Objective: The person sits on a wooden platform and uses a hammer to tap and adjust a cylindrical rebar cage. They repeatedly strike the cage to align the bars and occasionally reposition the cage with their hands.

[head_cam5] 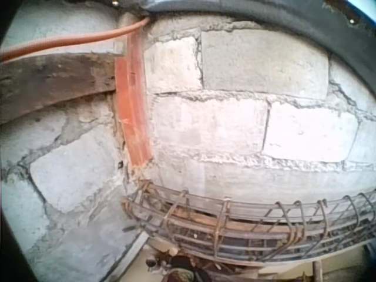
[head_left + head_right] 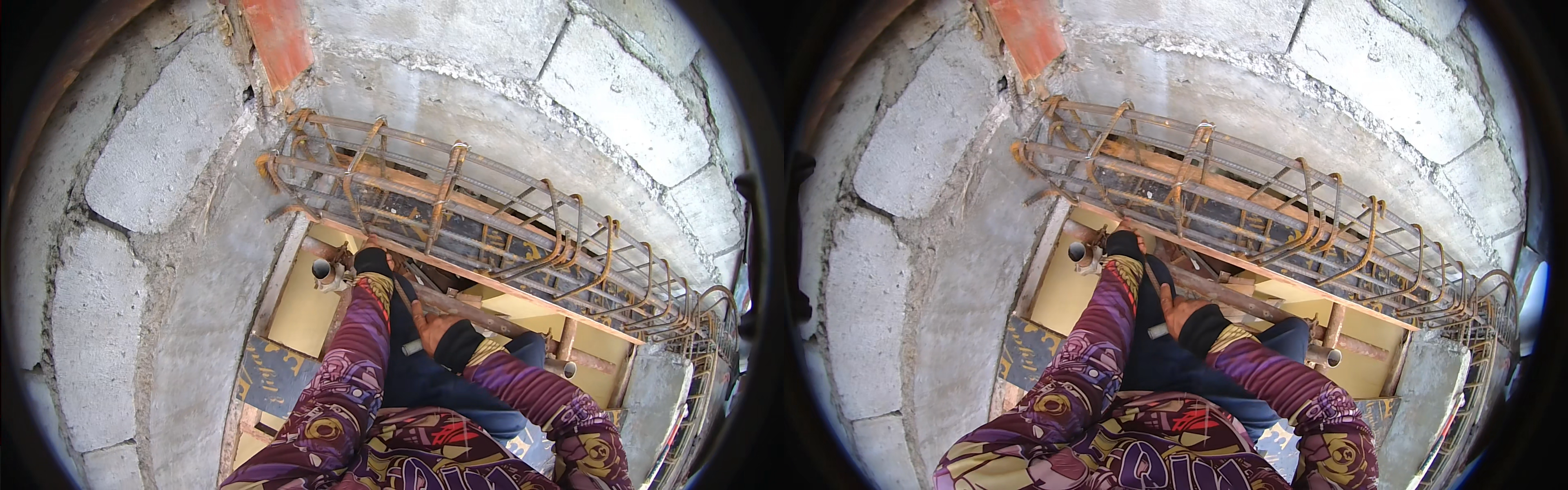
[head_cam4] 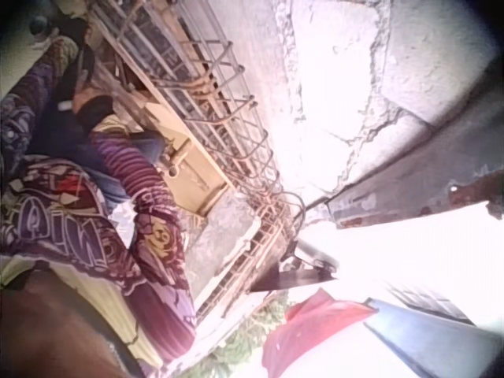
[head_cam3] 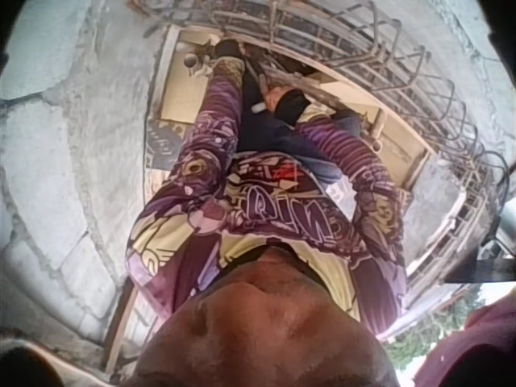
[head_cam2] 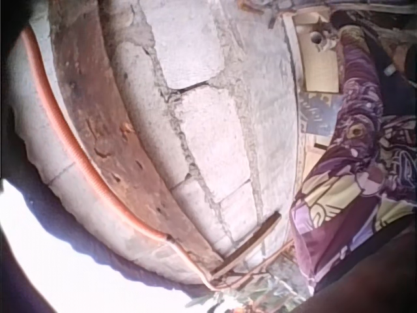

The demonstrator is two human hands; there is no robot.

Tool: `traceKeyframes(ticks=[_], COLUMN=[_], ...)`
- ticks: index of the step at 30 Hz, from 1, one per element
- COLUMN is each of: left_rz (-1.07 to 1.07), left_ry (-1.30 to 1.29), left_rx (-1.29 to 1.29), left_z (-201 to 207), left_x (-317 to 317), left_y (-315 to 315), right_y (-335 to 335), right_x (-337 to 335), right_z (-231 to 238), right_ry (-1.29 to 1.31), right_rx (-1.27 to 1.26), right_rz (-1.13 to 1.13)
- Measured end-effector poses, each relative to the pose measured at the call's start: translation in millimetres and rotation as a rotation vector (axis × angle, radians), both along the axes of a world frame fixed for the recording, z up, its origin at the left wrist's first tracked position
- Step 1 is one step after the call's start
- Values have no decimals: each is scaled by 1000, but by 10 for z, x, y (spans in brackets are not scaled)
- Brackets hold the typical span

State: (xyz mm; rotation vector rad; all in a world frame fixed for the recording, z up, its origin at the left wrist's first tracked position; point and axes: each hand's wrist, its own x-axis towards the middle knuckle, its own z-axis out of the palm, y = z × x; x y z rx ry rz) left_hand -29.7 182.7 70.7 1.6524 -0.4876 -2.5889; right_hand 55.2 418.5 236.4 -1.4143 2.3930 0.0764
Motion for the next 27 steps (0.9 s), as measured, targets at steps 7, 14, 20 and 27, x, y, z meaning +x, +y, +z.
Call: traceKeyframes(ticks=[7, 14, 20, 27], left_rz=[21, -215, 236, 187], left_ry=[88, 559, 229, 361], left_rx=[-92, -793, 84, 137], left_z=[14, -712, -91, -320], left_x=[-28, 179, 58, 101], left_y=[227, 65, 232, 13], right_y=[177, 505, -66, -208], right_x=[-211, 343, 246, 147], right_z=[35, -225, -47, -21], right_ry=[-115, -1280, -1885, -1905], right_rx=[-25, -1293, -1586, -1458], right_rz=[-72, -1373, -1652, -1568])
